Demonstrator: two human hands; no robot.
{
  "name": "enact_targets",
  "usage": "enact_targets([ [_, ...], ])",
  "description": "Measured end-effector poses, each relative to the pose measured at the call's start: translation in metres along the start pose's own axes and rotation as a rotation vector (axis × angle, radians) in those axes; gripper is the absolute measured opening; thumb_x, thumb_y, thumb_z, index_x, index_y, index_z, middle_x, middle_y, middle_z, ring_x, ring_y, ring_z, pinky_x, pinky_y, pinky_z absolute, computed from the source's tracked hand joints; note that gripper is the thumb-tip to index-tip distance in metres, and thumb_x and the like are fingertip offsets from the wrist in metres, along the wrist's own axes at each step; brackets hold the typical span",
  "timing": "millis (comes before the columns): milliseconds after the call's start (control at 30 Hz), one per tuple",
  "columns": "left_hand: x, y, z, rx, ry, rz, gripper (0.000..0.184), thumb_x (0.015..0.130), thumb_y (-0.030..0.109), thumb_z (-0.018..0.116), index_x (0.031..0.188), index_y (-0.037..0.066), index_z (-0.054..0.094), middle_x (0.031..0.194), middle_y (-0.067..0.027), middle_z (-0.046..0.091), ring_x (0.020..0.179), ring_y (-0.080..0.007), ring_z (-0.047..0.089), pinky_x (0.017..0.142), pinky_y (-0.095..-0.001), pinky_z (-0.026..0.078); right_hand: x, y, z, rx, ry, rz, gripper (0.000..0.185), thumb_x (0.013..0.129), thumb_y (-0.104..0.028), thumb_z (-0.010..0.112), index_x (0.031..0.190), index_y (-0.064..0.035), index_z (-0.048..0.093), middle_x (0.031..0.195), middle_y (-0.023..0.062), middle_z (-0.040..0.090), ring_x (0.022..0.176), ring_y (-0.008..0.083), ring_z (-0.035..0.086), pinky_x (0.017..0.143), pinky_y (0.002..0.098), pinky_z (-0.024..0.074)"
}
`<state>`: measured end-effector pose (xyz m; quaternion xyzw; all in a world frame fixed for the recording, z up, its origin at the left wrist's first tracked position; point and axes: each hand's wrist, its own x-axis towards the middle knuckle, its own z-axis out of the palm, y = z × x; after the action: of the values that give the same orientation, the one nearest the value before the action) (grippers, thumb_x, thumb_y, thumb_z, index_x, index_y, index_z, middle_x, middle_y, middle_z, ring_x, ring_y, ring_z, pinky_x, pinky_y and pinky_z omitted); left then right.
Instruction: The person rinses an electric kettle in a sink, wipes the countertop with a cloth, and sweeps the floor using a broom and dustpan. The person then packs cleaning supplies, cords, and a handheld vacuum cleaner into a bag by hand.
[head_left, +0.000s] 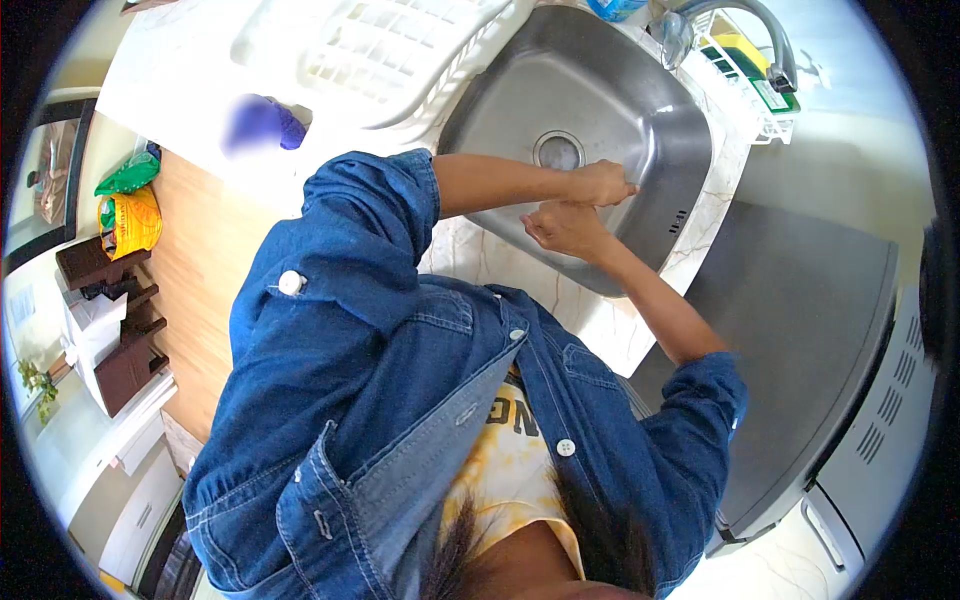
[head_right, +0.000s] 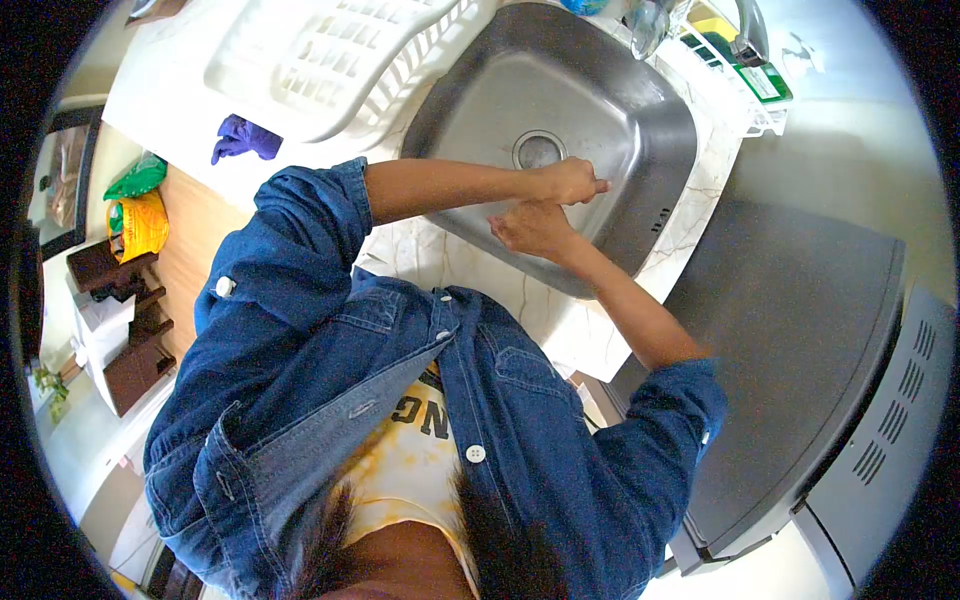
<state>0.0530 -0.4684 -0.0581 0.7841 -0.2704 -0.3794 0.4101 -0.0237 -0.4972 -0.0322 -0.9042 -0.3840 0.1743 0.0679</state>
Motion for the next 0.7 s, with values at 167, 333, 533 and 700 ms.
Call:
enact_targets([
  [167, 0.002, 0.010, -0.026, -0.160, 0.358, -0.031, 0.048, 0.081, 0.042, 0.043, 0.060, 0.001, 0.058, 0.065, -0.0154, 0.059, 0.058, -0.0295, 0.057, 0.062, -0.0391, 0.045, 0.001, 0.013, -0.007, 0.023, 0.112, 0.051, 0.033, 0.076, -0.034, 0.050, 0.063, -0.0064, 0.062, 0.070, 0.0149, 0.057, 0.070, 0.0285, 0.056, 0.071, 0.0432, 0.0394],
  [333, -0.011, -0.008, -0.083, -0.893, 0.521, 0.080, 0.042, 0.079, 0.038, 0.049, 0.059, 0.002, 0.057, 0.055, -0.0093, 0.056, 0.047, -0.0172, 0.054, 0.050, -0.0331, 0.044, -0.056, 0.003, -0.145, 1.275, 0.444, 0.077, 0.025, 0.074, -0.030, 0.057, 0.081, -0.0068, 0.063, 0.085, 0.0060, 0.061, 0.074, 0.0226, 0.056, 0.084, 0.0350, 0.0385],
  [533, -0.103, 0.018, -0.053, -0.157, 0.305, 0.043, 0.038, 0.078, 0.037, 0.053, 0.061, 0.002, 0.055, 0.052, -0.0055, 0.052, 0.044, -0.0118, 0.050, 0.041, -0.0265, 0.041, -0.016, 0.095, -0.032, 1.104, 0.676, 0.566, 0.027, 0.073, -0.023, 0.060, 0.093, -0.0046, 0.058, 0.085, 0.0074, 0.062, 0.080, 0.0162, 0.058, 0.083, 0.0348, 0.0398],
  [700, -0.187, 0.027, -0.073, -0.516, 0.273, 0.161, 0.037, 0.078, 0.037, 0.054, 0.062, 0.003, 0.055, 0.052, -0.0025, 0.050, 0.044, -0.0096, 0.047, 0.040, -0.0247, 0.040, 0.050, 0.052, -0.129, 0.472, 1.094, 0.407, 0.046, 0.068, -0.014, 0.066, 0.108, -0.0004, 0.048, 0.089, 0.0099, 0.059, 0.084, 0.0187, 0.057, 0.074, 0.0304, 0.0438],
])
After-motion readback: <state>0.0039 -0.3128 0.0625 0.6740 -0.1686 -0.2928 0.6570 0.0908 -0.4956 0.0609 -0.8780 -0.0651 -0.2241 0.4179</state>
